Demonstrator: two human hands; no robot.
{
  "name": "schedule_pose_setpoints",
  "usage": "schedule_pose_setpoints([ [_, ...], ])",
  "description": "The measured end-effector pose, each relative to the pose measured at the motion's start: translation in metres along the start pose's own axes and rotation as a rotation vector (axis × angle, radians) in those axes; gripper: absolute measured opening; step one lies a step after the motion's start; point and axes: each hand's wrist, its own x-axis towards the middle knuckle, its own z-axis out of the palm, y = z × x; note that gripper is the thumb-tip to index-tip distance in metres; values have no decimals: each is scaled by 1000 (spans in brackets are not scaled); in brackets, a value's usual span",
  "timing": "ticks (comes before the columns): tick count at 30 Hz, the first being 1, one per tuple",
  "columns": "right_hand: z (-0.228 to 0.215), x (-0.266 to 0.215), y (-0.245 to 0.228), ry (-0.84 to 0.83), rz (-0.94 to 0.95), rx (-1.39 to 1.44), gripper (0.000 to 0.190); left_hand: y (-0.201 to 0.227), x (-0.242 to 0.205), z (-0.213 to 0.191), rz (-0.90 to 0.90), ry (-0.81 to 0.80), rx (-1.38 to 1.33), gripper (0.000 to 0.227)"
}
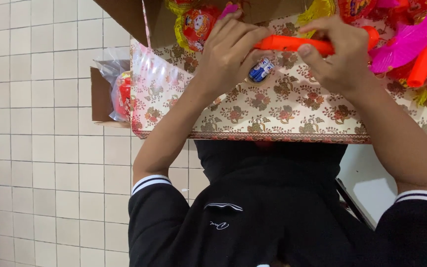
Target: Assembling small decorative lantern toys by attaching plastic handles to the lantern bodies
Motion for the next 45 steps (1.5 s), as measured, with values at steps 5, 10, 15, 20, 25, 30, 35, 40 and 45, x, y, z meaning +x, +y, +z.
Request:
schedule_pose_setpoints([
  [5, 7, -9, 23, 109, -25, 27, 17, -8, -3, 3, -29, 54, 27, 35],
  [10, 8, -14, 24, 162, 289, 188, 56, -5, -5, 9, 3, 46, -10, 30],
  [15, 1, -4, 20, 228, 164, 170, 47, -4, -4, 8, -33, 60, 10, 27],
  [20, 0, -2, 10, 188, 117, 245, 18, -11, -7, 3, -91, 95, 51, 33],
  [25, 7, -21, 36, 159, 312, 208, 67, -4, -1, 1, 2, 74, 31, 32],
  [30, 0, 4, 11, 170, 155, 271, 44, -8, -5, 3, -56, 60, 68, 32],
  [35, 7, -8, 19, 124, 174, 169, 42, -9, -5, 4, -53, 55, 66, 32],
  [40, 14, -17, 38, 149, 285, 105, 65, 2, 1, -1, 0, 32, 66, 30],
  [45, 12, 0, 19, 111, -108, -165, 27, -2, 1, -1, -35, 22, 84, 36],
])
